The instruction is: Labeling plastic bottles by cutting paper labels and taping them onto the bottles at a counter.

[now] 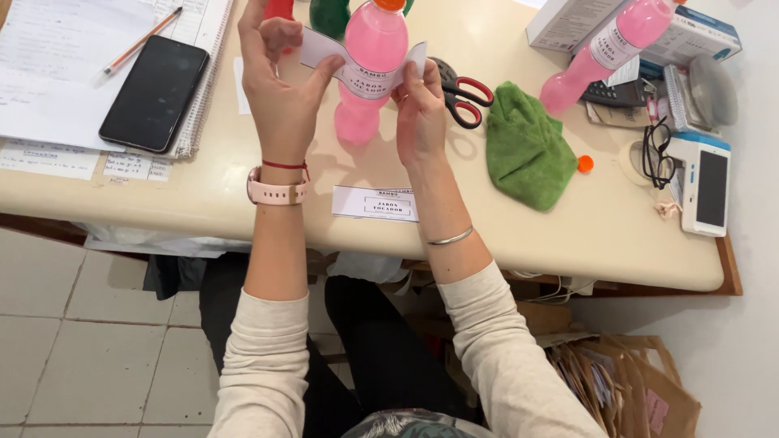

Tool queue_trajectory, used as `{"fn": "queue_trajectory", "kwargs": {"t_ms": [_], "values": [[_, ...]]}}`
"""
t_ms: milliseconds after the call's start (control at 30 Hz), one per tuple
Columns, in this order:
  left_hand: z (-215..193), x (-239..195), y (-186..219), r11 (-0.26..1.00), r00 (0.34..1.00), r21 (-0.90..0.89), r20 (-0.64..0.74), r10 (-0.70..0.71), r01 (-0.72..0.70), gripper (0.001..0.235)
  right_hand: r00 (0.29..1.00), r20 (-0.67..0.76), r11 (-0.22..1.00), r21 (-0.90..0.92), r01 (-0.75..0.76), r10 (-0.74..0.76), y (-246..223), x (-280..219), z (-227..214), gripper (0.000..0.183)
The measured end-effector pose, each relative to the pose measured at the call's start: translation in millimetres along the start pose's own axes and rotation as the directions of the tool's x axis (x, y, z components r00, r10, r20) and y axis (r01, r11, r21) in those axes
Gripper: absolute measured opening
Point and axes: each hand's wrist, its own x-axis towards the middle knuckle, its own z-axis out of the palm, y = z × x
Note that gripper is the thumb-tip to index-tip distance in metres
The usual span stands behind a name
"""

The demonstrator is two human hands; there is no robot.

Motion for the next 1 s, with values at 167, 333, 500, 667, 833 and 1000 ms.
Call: {"fn": "queue_trajectory", "kwargs": {"t_ms": [167, 333, 500, 667, 833, 1000], "values": [[2, -1, -2, 0.999, 1.0, 0.054, 0.005, -0.006, 0.005, 0.1, 1.0, -0.002, 0.999, -0.045, 0.022, -0.022, 13, 12, -9, 0.016], [0, -1, 1, 0.997, 0.999, 0.083, 0.035, -0.007, 0.004, 0.101, 1.0, -0.007, 0.993, -0.12, -0.011, 0.01, 7, 13, -3, 0.017], [-2, -1, 3, 0.996, 0.998, 0.083, 0.061, -0.016, 0.011, 0.101, 0.998, -0.04, 0.981, -0.188, -0.047, 0.04, -3, 11, 12, 0.051], [-4, -1, 6, 0.995, 0.997, 0.103, 0.077, -0.001, -0.007, 0.105, 0.999, -0.05, 0.981, -0.196, -0.001, -0.008, 2, 16, 8, 0.031], [-4, -2, 10, 0.995, 0.997, 0.1, 0.075, -0.037, 0.03, 0.106, 0.999, -0.024, 0.968, -0.251, -0.028, 0.023, -1, 14, 8, 0.018], [-3, -3, 13, 0.993, 0.996, 0.115, 0.079, -0.037, 0.028, 0.108, 0.998, 0.061, 0.954, -0.301, 0.011, 0.008, -3, 11, 7, 0.021]]}}
